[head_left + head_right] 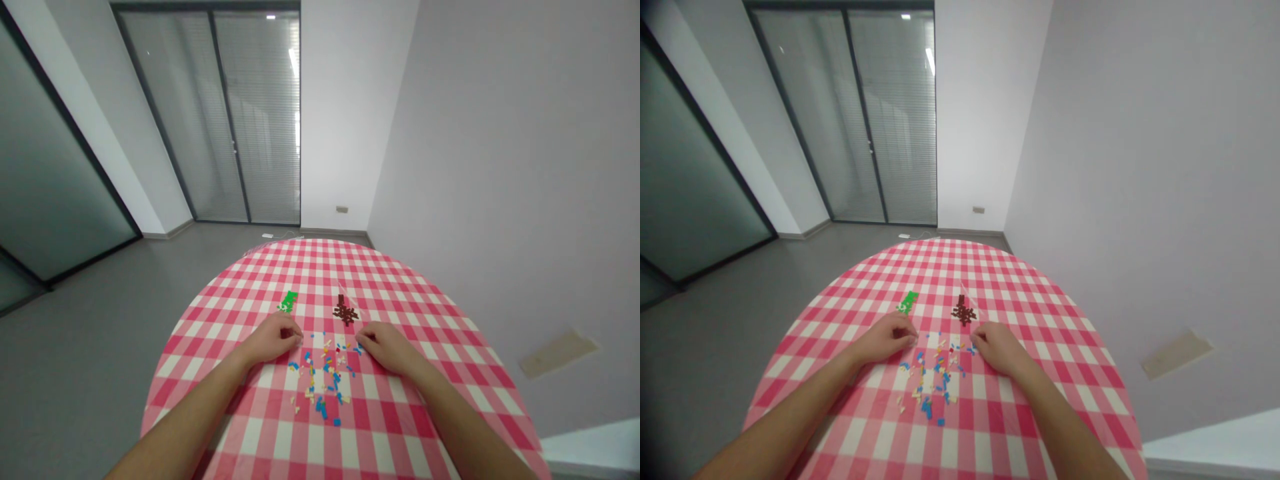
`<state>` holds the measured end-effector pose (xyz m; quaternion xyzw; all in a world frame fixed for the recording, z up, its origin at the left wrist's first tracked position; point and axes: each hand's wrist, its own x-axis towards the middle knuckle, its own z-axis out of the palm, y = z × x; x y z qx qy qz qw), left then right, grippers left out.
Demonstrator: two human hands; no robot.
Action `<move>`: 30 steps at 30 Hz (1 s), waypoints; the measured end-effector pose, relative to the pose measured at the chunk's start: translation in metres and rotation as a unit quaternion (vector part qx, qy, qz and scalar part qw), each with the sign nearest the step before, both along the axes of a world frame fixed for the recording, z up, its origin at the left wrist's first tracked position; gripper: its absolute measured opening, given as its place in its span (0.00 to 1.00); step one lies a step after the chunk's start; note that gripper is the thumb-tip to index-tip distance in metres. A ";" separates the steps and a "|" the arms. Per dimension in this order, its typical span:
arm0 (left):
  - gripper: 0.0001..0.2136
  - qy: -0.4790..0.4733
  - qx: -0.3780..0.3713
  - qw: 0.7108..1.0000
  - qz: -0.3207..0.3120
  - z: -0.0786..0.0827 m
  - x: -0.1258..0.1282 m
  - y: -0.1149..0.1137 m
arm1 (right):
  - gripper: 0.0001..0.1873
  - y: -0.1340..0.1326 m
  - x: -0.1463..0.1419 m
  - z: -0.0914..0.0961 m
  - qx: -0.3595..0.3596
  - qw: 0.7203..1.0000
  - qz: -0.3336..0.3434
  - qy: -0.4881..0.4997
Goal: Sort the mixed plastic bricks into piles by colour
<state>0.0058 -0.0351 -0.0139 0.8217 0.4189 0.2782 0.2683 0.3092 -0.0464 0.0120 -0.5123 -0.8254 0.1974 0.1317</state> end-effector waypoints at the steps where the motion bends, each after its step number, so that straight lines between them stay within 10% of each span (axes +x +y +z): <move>1: 0.05 -0.001 -0.001 1.000 0.001 0.000 0.000 0.000 | 0.13 0.000 0.000 0.000 -0.004 1.000 0.004 0.013; 3: 0.05 -0.004 -0.002 1.000 0.001 0.001 0.000 0.000 | 0.02 -0.001 0.001 -0.003 -0.015 0.999 0.004 0.045; 30: 0.04 0.000 0.000 1.000 0.011 -0.001 0.001 0.000 | 0.12 -0.011 -0.036 -0.008 0.068 0.995 0.064 -0.019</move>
